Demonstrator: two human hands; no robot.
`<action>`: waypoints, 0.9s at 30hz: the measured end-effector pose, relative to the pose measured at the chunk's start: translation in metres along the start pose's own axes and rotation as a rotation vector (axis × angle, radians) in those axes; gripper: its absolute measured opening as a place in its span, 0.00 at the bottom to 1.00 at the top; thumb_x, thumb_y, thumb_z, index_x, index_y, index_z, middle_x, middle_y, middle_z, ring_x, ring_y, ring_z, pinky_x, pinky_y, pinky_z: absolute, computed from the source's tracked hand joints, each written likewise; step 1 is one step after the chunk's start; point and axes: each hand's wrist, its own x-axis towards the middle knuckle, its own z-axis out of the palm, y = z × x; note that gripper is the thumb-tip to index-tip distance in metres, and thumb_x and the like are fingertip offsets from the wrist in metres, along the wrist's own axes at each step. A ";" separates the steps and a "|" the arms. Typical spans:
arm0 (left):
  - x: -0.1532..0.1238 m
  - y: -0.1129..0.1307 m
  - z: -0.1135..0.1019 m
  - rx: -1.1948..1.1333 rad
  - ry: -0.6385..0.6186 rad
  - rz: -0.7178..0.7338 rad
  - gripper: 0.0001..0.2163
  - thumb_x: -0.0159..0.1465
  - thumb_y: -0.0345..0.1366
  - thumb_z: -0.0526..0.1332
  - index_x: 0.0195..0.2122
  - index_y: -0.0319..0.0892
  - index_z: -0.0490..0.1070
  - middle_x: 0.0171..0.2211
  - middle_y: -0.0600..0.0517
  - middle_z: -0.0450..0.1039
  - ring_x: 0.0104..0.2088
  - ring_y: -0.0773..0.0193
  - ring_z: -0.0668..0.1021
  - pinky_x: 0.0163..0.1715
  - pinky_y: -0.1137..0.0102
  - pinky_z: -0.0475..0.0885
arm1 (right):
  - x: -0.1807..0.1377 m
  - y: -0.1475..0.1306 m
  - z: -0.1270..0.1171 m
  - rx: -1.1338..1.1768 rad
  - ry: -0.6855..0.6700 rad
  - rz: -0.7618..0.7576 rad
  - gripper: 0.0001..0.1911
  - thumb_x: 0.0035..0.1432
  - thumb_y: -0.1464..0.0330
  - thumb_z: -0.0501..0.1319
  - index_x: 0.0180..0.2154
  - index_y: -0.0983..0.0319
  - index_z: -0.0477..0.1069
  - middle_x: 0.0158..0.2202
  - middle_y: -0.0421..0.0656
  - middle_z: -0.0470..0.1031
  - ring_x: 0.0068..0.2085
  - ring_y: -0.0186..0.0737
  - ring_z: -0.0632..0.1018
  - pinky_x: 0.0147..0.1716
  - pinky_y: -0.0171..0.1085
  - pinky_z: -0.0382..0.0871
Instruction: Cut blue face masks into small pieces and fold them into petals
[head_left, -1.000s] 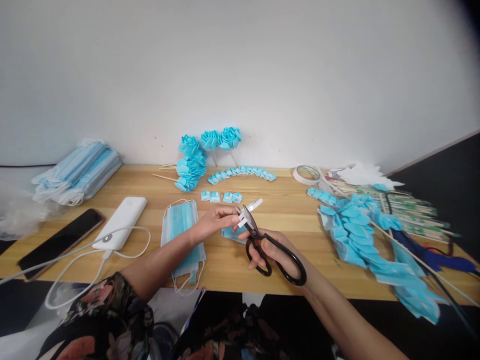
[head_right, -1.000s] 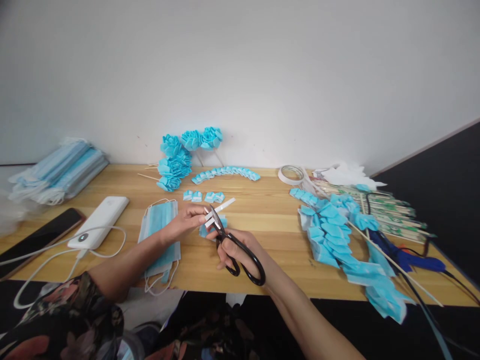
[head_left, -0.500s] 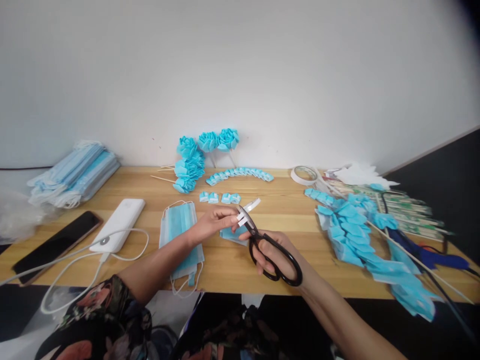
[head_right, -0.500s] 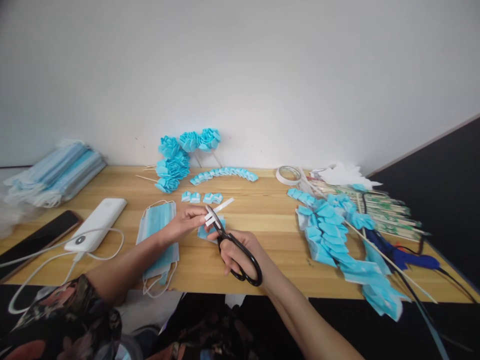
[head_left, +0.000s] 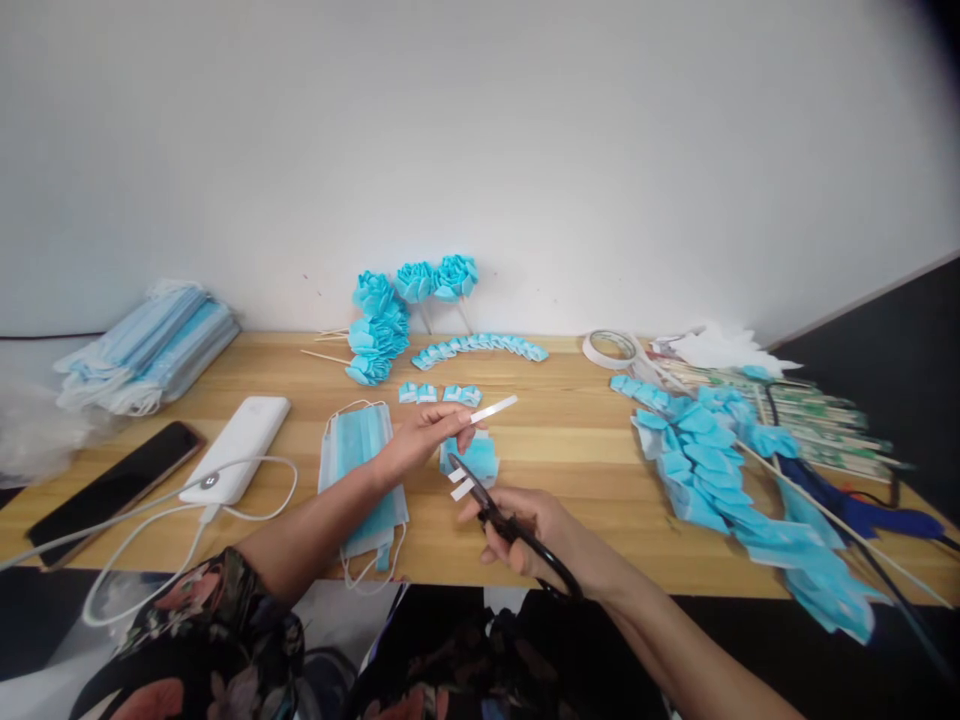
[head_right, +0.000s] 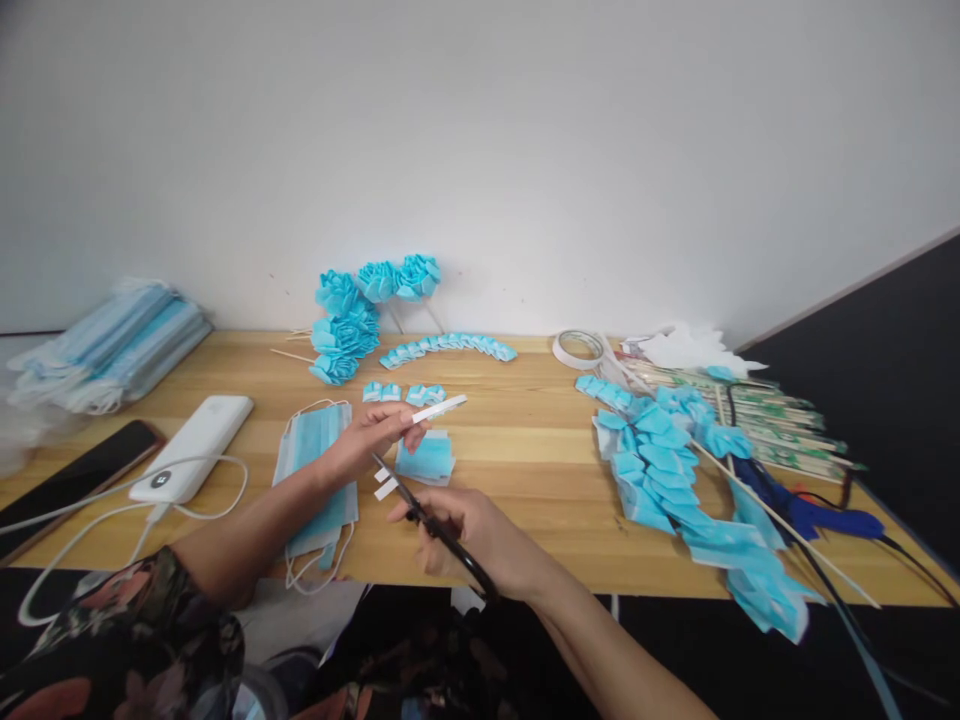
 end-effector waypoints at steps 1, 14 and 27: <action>0.000 -0.001 -0.001 -0.004 0.017 -0.003 0.19 0.64 0.47 0.58 0.23 0.38 0.71 0.22 0.52 0.68 0.27 0.66 0.70 0.36 0.69 0.66 | 0.000 -0.001 -0.001 0.020 -0.001 -0.013 0.38 0.44 0.42 0.66 0.47 0.63 0.74 0.25 0.36 0.63 0.27 0.31 0.66 0.40 0.42 0.73; 0.001 -0.006 -0.002 -0.098 -0.032 0.012 0.20 0.63 0.50 0.59 0.29 0.35 0.75 0.22 0.52 0.67 0.26 0.66 0.69 0.30 0.70 0.62 | 0.000 0.003 -0.014 0.020 0.043 -0.136 0.34 0.60 0.45 0.55 0.50 0.68 0.69 0.27 0.39 0.65 0.24 0.30 0.66 0.36 0.42 0.74; -0.001 -0.004 -0.003 0.008 -0.128 0.013 0.22 0.63 0.53 0.58 0.23 0.37 0.68 0.26 0.51 0.67 0.30 0.66 0.69 0.33 0.70 0.62 | 0.011 0.003 -0.013 0.071 0.045 -0.198 0.31 0.62 0.47 0.54 0.49 0.68 0.70 0.24 0.37 0.64 0.23 0.30 0.66 0.36 0.42 0.75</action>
